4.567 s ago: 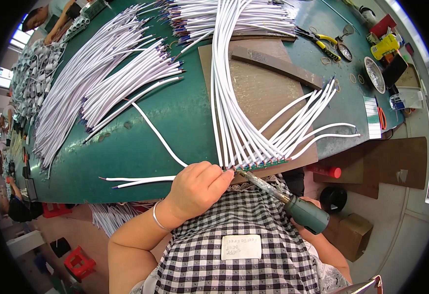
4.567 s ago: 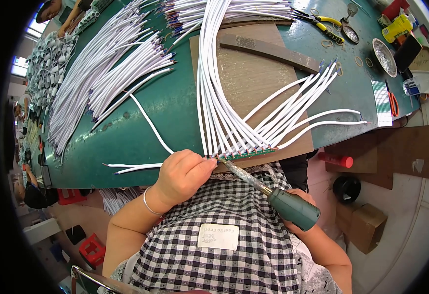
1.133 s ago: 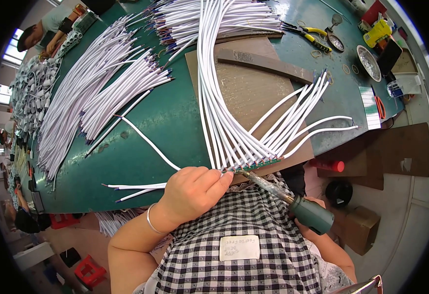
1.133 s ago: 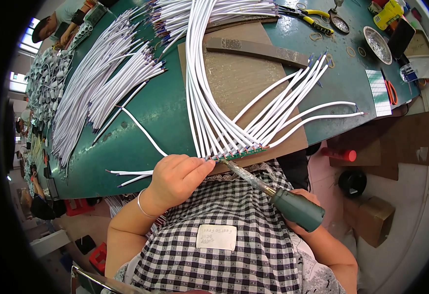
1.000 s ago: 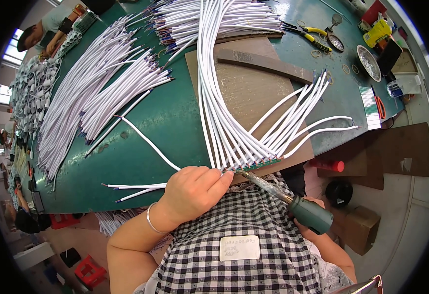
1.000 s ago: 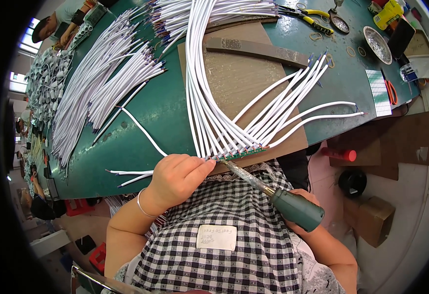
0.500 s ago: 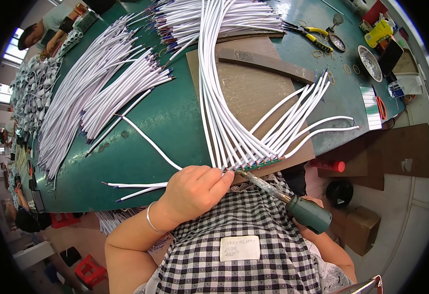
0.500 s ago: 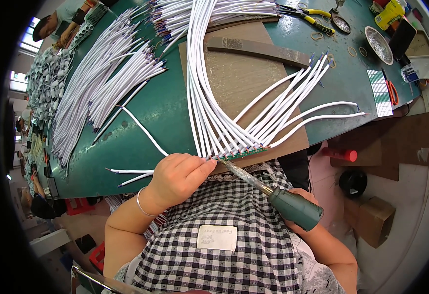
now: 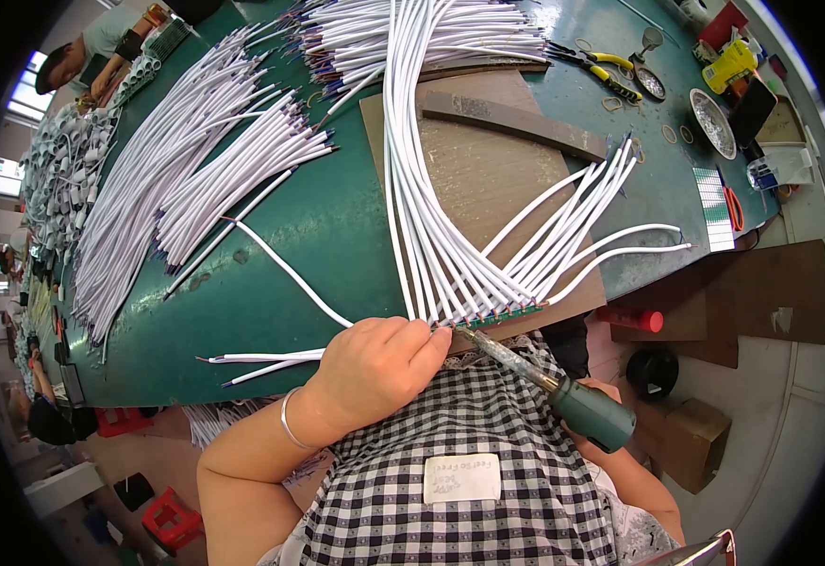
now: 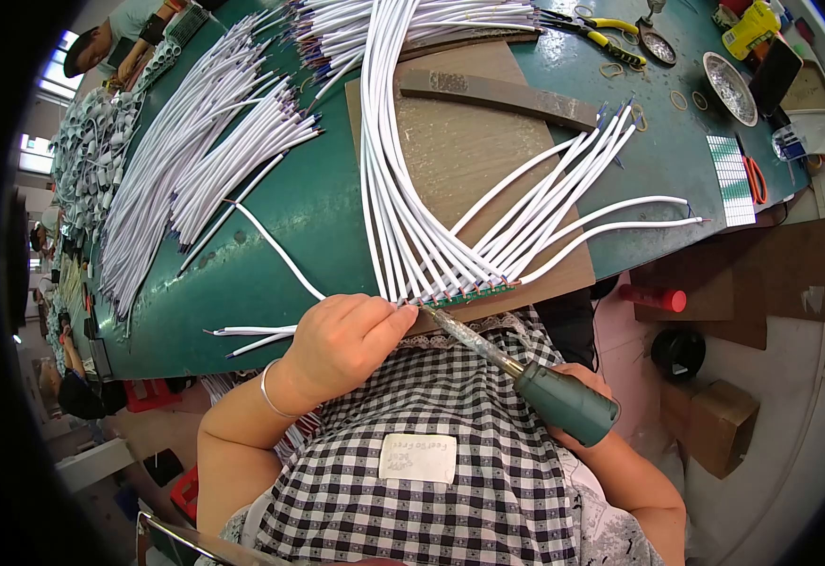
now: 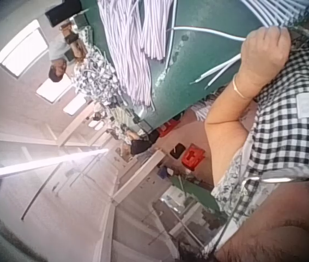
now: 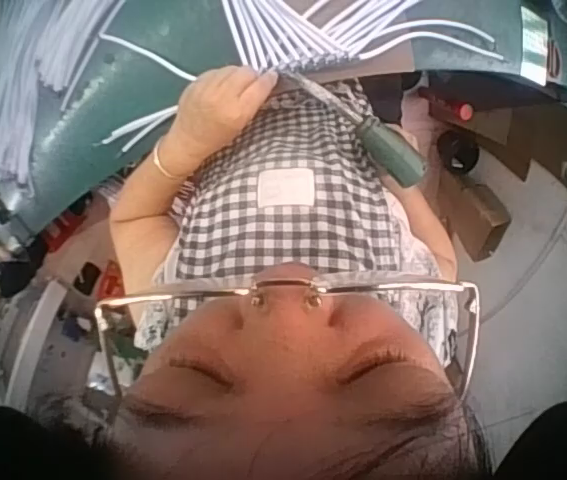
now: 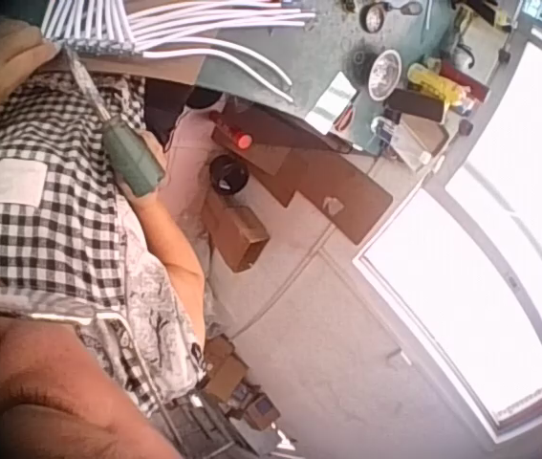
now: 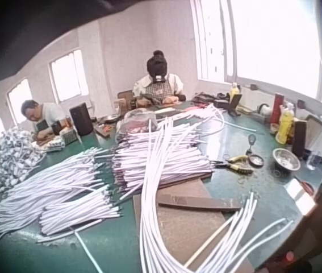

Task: The person arranges and aligns wires onto a circuit board and solders the wire ends to the board using a soldering tool.

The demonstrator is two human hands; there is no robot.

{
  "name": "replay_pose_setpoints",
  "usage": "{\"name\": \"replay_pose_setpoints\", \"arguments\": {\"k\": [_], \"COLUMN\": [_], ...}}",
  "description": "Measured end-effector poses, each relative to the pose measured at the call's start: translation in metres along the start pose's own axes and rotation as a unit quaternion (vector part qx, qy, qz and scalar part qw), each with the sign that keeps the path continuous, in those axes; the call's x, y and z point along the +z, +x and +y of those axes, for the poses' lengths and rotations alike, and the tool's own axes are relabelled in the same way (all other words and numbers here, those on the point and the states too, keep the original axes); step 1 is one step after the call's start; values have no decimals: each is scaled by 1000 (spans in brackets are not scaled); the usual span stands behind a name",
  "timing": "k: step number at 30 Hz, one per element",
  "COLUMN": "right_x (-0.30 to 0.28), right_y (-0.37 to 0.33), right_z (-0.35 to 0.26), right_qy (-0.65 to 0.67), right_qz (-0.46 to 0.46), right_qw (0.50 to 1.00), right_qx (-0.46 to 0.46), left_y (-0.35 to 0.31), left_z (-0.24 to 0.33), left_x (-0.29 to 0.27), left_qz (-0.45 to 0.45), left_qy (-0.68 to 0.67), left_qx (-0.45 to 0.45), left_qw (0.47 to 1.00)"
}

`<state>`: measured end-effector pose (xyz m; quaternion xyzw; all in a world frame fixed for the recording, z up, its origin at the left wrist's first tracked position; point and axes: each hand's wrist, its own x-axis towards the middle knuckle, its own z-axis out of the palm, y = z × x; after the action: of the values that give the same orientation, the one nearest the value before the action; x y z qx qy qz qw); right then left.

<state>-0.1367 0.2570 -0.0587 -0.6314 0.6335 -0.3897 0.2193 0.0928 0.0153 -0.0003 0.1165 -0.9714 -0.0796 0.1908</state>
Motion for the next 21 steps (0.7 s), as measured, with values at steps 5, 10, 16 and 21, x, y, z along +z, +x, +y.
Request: {"name": "replay_pose_setpoints", "arguments": {"k": [5, 10, 16, 21], "right_x": [0, -1, -1, -1], "right_y": [2, 3, 3, 3], "right_z": [-4, -5, -5, -6], "right_qy": [-34, -11, -27, -12], "right_qz": [-1, -11, -4, 4], "right_qw": [999, 999, 999, 999], "right_qx": [9, 46, 42, 51], "left_y": [1, 3, 3, 5], "left_z": [0, 1, 2, 3], "left_x": [-1, -4, -5, -5], "left_qz": [-8, -12, -23, -24], "left_qy": [1, 2, 8, 11], "left_qx": [-1, -4, -5, -3], "left_qw": [1000, 1000, 1000, 1000]}}
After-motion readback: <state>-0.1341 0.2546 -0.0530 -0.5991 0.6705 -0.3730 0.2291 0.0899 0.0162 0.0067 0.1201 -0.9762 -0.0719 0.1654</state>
